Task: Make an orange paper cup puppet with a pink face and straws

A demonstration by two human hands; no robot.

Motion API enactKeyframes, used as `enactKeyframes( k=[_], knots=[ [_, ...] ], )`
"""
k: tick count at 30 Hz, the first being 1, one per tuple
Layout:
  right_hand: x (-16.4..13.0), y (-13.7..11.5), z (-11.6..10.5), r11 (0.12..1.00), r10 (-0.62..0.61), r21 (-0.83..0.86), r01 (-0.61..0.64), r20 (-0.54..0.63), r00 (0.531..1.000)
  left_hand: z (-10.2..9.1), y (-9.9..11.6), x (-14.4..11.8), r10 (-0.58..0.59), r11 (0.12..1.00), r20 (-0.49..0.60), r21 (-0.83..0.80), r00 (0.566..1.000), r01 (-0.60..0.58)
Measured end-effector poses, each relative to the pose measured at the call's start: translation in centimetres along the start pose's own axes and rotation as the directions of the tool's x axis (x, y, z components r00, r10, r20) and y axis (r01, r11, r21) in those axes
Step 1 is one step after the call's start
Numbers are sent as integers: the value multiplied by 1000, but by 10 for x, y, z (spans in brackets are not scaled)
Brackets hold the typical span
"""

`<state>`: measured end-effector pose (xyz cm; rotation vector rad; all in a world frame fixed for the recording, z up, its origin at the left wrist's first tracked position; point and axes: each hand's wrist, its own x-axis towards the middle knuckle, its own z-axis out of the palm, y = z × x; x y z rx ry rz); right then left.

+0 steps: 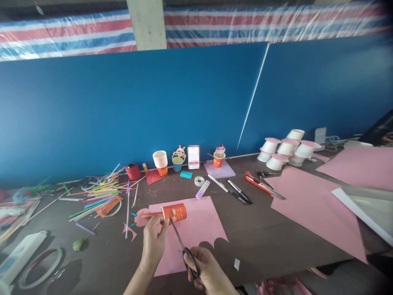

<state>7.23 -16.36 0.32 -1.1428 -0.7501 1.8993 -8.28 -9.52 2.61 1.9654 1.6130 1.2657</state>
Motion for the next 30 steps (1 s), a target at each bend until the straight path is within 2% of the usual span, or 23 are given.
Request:
enactKeyframes(
  k=[7,17,22,26,30],
  knots=[
    [-3,-2,2,999,-14,40,13,35,999,-4,5,3,-12,1000,34,-21,999,13],
    [-8,-12,-6,1000,-17,5,18,-3,1000,-11,6,8,40,999,94,-26,995,-38],
    [-13,-20,-8,998,-6,56,3,64,998,-18,13,11,47,999,140,-33,989,-42],
    [-7,-12,-5,997,-33,76,22,152,988,-20,18,14,25,999,174,-37,984,-18],
    [-1,-2,-2,996,-74,58,68,121,990,-19,17,14,-37,999,201,-12,979,40]
  ],
)
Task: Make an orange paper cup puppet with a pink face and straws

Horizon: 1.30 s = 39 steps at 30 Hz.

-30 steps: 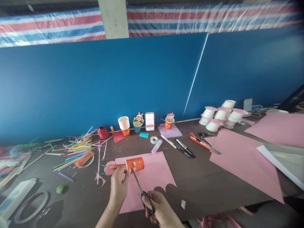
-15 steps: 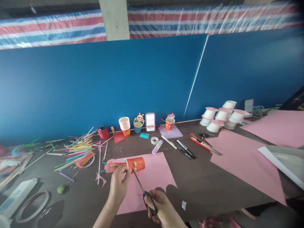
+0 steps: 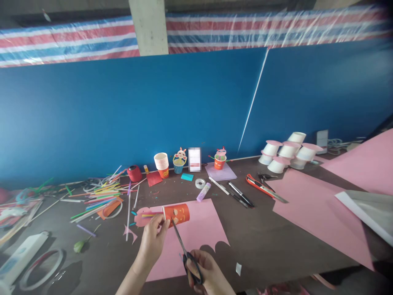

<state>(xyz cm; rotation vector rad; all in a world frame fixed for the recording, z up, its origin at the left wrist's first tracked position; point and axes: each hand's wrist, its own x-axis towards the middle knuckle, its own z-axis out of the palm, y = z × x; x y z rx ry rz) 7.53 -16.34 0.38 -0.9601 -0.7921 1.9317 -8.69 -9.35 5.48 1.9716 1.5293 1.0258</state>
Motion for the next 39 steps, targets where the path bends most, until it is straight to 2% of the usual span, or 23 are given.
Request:
enactKeyframes(
  k=[5,11,15,20,24,33,39],
  knots=[
    [0,-3,-1,1000,13,-7,-13,11,1000,0,-1,-1,-22,1000,10,11,1000,22],
    [-5,-21,-2,998,14,-65,-15,-22,1000,-3,1,2,43,997,2,70,999,-43],
    [-11,-28,-3,994,104,-40,-103,37,994,-4,-1,8,57,995,-21,89,998,-55],
    [-17,-26,-6,994,81,-74,-85,-55,995,-5,-7,12,5,993,24,119,1000,-8],
    [-18,-27,-7,991,102,-84,-107,-65,993,-2,-9,11,-13,990,63,140,998,4],
    [-17,-37,-1,974,132,-167,-152,-126,983,-4,-4,7,71,958,98,269,993,-95],
    [-18,-48,-5,891,84,-427,-154,-178,980,-6,-1,8,219,901,133,352,967,-253]
  ],
)
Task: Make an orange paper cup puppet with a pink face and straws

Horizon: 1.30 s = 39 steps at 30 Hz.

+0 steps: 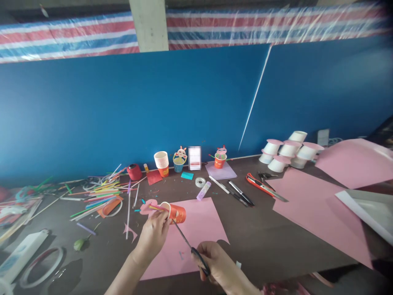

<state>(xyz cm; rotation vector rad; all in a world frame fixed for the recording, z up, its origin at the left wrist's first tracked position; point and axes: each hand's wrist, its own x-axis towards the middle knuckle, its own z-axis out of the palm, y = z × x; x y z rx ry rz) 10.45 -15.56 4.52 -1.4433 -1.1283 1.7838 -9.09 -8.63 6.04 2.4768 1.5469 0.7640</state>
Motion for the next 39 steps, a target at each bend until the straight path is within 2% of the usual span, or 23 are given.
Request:
enactKeyframes(
  k=[2,4,6,8,10,11,13,15,17,18,19,20,22,23,25,27,28,31,33,34,36,38,39],
  knots=[
    [1,-1,-3,989,-49,-141,45,-26,998,1,-1,1,40,999,11,29,999,-40],
    [1,-1,-5,936,-141,-336,104,-87,986,3,-2,1,53,996,34,64,998,-55],
    [-1,0,-4,808,-270,-572,140,-148,951,6,-3,1,47,994,52,99,998,-52],
    [-4,0,-2,634,-381,-764,123,-169,909,8,-2,1,33,991,59,128,998,-41],
    [-6,0,1,512,-433,-854,93,-163,886,10,-1,1,20,990,63,141,998,-29],
    [-7,0,2,485,-441,-870,83,-161,883,10,-1,0,15,989,65,145,998,-25],
    [-5,-1,4,519,-440,-849,96,-169,882,11,-1,0,21,988,72,151,997,-31],
    [-2,-2,3,692,-353,-712,119,-191,916,10,-1,-1,33,986,68,162,997,-43],
    [3,-1,2,908,-152,-413,78,-149,977,11,-3,-1,33,986,59,163,998,-42],
    [5,0,2,975,-37,-221,17,-86,996,11,-3,-1,28,988,55,152,998,-36],
    [7,2,2,998,61,-29,-61,-7,998,11,-4,-2,21,991,54,133,998,-28],
    [8,4,2,980,127,145,-136,73,989,12,-4,-2,16,994,51,109,999,-21],
    [9,8,4,891,171,389,-236,193,966,12,-5,-2,11,998,38,57,999,-13],
    [8,10,6,859,172,444,-255,218,961,13,-6,-2,7,999,28,35,1000,-8],
    [7,10,9,899,146,390,-200,165,975,13,-6,-2,3,1000,6,2,1000,-3],
    [6,9,10,993,49,112,-49,2,999,12,-6,-2,2,1000,-9,-17,1000,-3],
    [5,7,10,996,-40,-78,34,-85,996,12,-6,-2,1,1000,-14,-21,1000,-2],
    [3,3,8,830,-296,-541,139,-216,930,12,-5,-1,-5,1000,-1,-5,1000,5],
    [3,1,7,744,-370,-656,129,-242,897,13,-4,-1,5,1000,18,22,1000,-6],
    [2,0,6,744,-369,-655,129,-243,897,13,-4,-2,13,999,24,37,1000,-14],
    [3,-1,5,849,-269,-512,127,-212,940,13,-5,-2,22,998,24,61,999,-23],
    [5,-1,3,985,-49,-172,33,-90,995,12,-6,-2,31,997,15,67,999,-32],
    [7,0,3,998,58,29,-58,5,998,12,-6,-2,35,997,12,64,999,-36]
  ],
)
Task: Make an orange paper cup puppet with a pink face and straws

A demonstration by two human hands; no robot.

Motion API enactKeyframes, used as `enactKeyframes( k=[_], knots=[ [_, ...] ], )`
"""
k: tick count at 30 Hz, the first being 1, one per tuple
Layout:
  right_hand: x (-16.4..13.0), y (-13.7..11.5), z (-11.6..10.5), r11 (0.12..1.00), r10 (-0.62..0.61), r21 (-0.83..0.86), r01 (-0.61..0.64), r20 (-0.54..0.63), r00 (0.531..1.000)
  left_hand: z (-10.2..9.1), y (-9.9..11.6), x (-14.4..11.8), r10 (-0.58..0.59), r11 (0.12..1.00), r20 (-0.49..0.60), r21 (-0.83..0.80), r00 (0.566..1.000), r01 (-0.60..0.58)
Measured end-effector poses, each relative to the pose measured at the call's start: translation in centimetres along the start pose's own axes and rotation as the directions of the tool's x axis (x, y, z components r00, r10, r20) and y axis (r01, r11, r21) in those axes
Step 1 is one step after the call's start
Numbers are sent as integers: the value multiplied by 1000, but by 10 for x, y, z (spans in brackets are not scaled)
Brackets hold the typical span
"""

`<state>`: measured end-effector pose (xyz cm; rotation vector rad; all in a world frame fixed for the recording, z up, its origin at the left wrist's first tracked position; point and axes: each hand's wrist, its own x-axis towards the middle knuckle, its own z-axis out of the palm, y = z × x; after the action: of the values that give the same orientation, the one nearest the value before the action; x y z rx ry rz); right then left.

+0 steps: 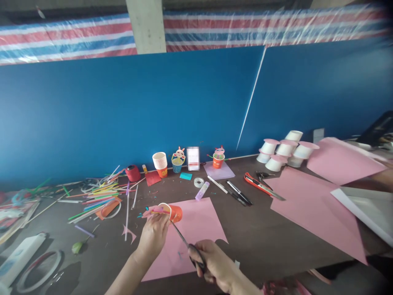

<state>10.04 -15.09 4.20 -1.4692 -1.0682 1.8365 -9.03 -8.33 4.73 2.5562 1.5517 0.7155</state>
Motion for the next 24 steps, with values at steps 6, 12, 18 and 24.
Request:
enactKeyframes(
  k=[6,12,18,24],
  knots=[
    [7,9,8,939,44,336,-76,100,994,5,7,-2,-9,996,1,-89,1000,9],
    [1,7,13,971,-67,233,59,28,997,-2,-9,0,-225,965,-67,-149,972,214],
    [-4,3,1,941,-36,338,-33,194,980,-19,-22,7,-289,938,-3,-202,957,282],
    [-1,5,4,905,-32,418,-75,244,969,-14,-13,7,-282,908,50,-308,958,283]
  ],
)
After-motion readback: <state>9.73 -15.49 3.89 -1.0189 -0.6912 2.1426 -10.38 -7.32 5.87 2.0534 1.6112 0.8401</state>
